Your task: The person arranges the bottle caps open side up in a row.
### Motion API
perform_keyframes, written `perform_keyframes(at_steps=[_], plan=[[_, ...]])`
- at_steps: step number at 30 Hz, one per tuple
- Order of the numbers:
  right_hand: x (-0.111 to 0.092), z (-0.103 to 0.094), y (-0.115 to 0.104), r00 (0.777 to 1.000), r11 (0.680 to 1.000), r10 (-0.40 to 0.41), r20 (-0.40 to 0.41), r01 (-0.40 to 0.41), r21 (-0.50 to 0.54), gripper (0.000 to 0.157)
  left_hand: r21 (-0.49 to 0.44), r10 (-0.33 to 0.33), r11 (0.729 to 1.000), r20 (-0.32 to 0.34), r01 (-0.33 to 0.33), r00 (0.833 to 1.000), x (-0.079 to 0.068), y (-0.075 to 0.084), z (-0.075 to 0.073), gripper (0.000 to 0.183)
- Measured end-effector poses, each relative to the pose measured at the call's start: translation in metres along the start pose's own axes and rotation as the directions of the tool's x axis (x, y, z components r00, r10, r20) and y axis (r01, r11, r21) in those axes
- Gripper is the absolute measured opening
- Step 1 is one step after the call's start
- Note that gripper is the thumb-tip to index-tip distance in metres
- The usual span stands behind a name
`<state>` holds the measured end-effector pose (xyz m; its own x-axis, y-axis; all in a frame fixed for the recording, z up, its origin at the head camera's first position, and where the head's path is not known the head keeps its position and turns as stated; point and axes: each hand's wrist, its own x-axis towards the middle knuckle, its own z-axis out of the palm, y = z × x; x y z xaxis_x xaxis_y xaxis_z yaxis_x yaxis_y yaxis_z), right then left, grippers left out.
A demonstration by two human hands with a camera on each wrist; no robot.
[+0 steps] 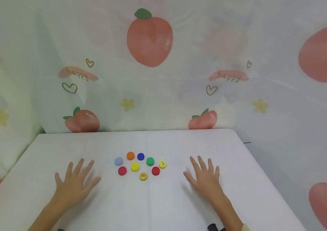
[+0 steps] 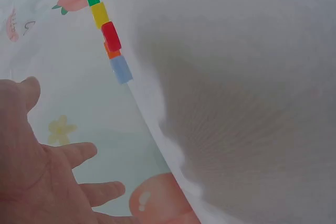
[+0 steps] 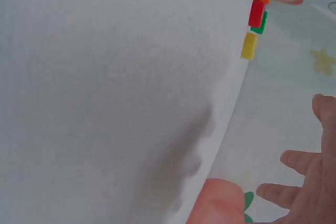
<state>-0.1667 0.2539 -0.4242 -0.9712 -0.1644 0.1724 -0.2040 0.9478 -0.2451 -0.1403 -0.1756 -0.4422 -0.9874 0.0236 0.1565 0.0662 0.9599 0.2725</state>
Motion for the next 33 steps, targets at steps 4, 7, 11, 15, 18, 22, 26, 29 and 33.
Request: perform_keyframes(at_steps=[4,7,11,15,18,22,26,29,33], plan=[[0.007,0.005,-0.012,1.000,1.000,-0.022,-0.004,0.022,-0.004,0.065,0.029,0.010,1.000,-0.004,-0.010,1.000,0.002,0.005,0.001,0.081],[0.011,0.008,-0.021,0.999,0.999,-0.037,-0.007,0.037,-0.008,0.064,0.029,0.010,1.000,-0.001,-0.010,1.000,0.003,0.010,0.002,0.080],[0.015,0.010,-0.030,0.999,0.999,-0.044,-0.005,0.044,-0.015,0.063,0.030,0.006,1.000,0.001,-0.006,1.000,0.005,0.015,0.002,0.080],[0.018,0.010,-0.037,0.998,0.998,-0.056,-0.014,0.055,-0.024,0.063,0.030,0.012,0.999,-0.009,-0.011,1.000,0.008,0.015,-0.001,0.079],[0.020,0.011,-0.042,0.998,0.998,-0.065,-0.015,0.065,-0.023,0.063,0.023,0.016,1.000,-0.013,-0.016,1.000,0.010,0.015,-0.004,0.080],[0.023,0.011,-0.051,0.997,0.997,-0.076,-0.007,0.076,-0.013,0.063,0.011,0.023,1.000,-0.013,-0.023,1.000,0.013,0.020,-0.006,0.081],[0.026,0.012,-0.058,0.995,0.995,-0.098,0.006,0.098,0.029,0.063,0.006,0.029,1.000,-0.009,-0.029,1.000,0.014,0.025,-0.006,0.081],[0.028,0.013,-0.064,0.994,0.992,-0.103,0.020,0.102,0.069,0.063,-0.008,0.029,1.000,0.003,-0.029,1.000,0.015,0.027,-0.005,0.081],[0.029,0.015,-0.071,0.995,0.992,-0.093,0.026,0.091,0.084,0.061,-0.023,0.036,0.999,0.010,-0.036,0.999,0.017,0.030,-0.004,0.080]])
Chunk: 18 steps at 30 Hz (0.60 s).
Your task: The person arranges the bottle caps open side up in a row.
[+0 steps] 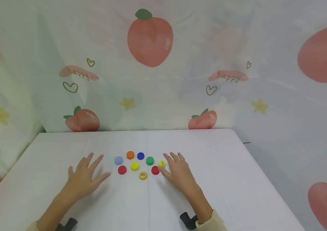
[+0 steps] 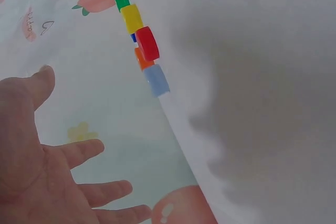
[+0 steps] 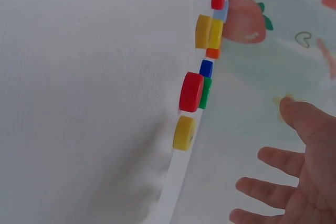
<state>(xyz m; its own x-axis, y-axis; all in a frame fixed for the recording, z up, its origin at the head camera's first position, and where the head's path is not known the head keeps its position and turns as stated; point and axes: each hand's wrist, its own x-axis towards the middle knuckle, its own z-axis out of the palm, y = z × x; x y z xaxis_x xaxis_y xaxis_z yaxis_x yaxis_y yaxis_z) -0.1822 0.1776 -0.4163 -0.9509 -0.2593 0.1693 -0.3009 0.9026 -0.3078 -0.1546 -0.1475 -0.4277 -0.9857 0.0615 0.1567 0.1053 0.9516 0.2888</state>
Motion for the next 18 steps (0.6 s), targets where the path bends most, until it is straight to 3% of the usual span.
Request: perform_keyframes(at_steps=[11,18], plan=[[0.009,0.002,-0.018,1.000,0.999,-0.007,-0.002,0.007,0.044,0.064,-0.031,0.015,0.999,-0.030,-0.016,0.999,0.008,0.011,0.003,0.064],[0.013,0.008,-0.029,1.000,0.994,-0.016,0.022,0.014,0.104,0.064,-0.028,-0.021,0.999,-0.009,0.021,1.000,0.009,0.017,0.007,0.058]])
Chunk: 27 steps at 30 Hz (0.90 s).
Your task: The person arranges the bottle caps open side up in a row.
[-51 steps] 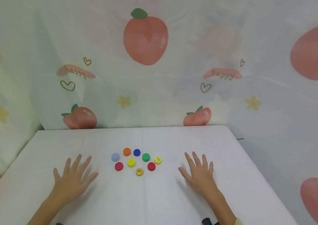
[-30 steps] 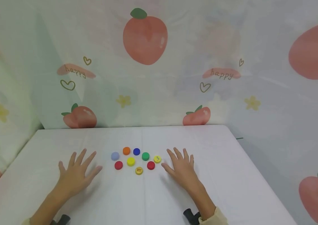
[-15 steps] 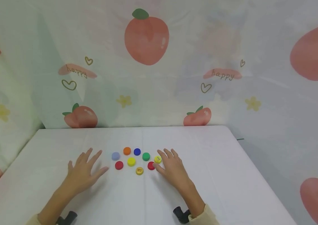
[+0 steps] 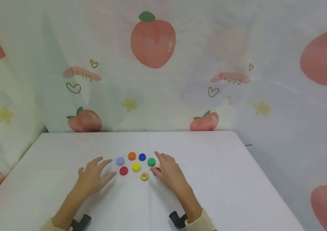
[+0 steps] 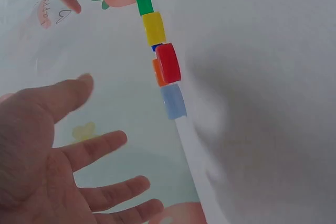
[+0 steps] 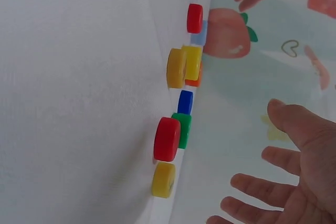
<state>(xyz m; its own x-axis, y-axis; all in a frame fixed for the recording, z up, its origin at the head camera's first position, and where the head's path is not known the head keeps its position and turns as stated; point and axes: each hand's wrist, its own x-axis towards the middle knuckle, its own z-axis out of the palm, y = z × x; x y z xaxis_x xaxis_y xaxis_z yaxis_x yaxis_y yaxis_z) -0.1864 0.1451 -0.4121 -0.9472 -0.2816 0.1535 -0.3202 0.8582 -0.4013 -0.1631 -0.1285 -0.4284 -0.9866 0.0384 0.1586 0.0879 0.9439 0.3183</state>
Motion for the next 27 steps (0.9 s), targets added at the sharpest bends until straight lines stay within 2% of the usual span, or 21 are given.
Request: perform_keyframes(at_steps=[9,17,22,27], plan=[[0.005,0.004,-0.008,1.000,1.000,-0.020,0.016,0.020,-0.008,0.061,-0.040,-0.009,0.999,-0.035,0.008,0.999,0.004,0.007,0.003,0.050],[0.017,0.006,-0.025,0.996,0.997,-0.033,0.087,0.027,0.068,0.048,-0.067,-0.017,0.998,-0.038,0.014,0.999,0.008,0.008,0.003,0.042],[0.020,0.013,-0.035,0.990,0.993,-0.020,0.140,0.004,0.118,0.043,-0.089,-0.013,0.996,0.013,0.014,1.000,0.011,0.007,0.004,0.040],[0.018,0.020,-0.039,0.979,0.989,-0.071,0.191,0.044,0.143,0.038,-0.127,0.000,0.992,0.093,0.011,0.996,0.014,0.006,0.007,0.038]])
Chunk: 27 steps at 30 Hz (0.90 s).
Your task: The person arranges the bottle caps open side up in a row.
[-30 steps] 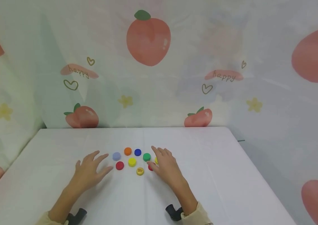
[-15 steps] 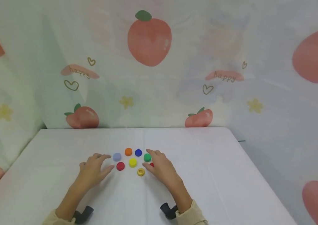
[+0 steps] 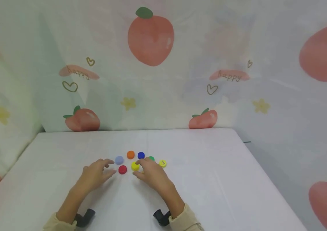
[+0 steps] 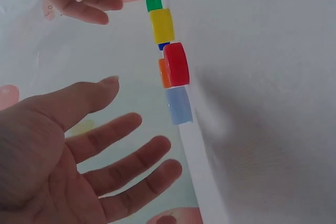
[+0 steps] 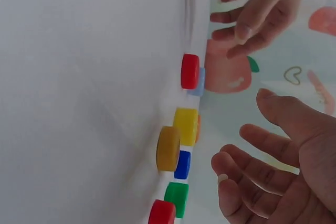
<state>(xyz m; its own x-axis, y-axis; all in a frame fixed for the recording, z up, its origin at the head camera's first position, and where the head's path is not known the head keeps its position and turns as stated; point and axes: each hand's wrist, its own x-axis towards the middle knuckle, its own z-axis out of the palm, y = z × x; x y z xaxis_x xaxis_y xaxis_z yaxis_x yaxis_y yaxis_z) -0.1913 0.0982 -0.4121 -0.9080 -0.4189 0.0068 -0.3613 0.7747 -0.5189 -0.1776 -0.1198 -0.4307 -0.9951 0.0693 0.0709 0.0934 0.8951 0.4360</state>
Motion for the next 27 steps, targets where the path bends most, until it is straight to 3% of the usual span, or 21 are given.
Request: perform_keyframes(at_steps=[8,14,22,27], plan=[[0.005,0.013,-0.010,0.988,0.995,-0.096,0.120,0.093,0.025,0.037,-0.031,0.088,0.996,0.098,-0.085,0.991,0.001,0.000,-0.001,0.041],[0.004,0.019,-0.014,0.972,0.996,-0.089,0.218,0.088,0.017,0.045,0.021,0.113,0.992,0.250,-0.123,0.962,0.003,0.000,0.007,0.048],[0.005,0.024,-0.014,0.966,0.996,-0.090,0.241,0.090,0.013,0.047,0.023,0.203,0.976,0.258,-0.216,0.945,0.002,-0.001,0.005,0.035],[0.006,0.027,-0.015,0.963,0.994,-0.106,0.249,0.101,0.031,0.050,-0.016,0.224,0.973,0.274,-0.228,0.935,0.001,-0.003,0.003,0.033]])
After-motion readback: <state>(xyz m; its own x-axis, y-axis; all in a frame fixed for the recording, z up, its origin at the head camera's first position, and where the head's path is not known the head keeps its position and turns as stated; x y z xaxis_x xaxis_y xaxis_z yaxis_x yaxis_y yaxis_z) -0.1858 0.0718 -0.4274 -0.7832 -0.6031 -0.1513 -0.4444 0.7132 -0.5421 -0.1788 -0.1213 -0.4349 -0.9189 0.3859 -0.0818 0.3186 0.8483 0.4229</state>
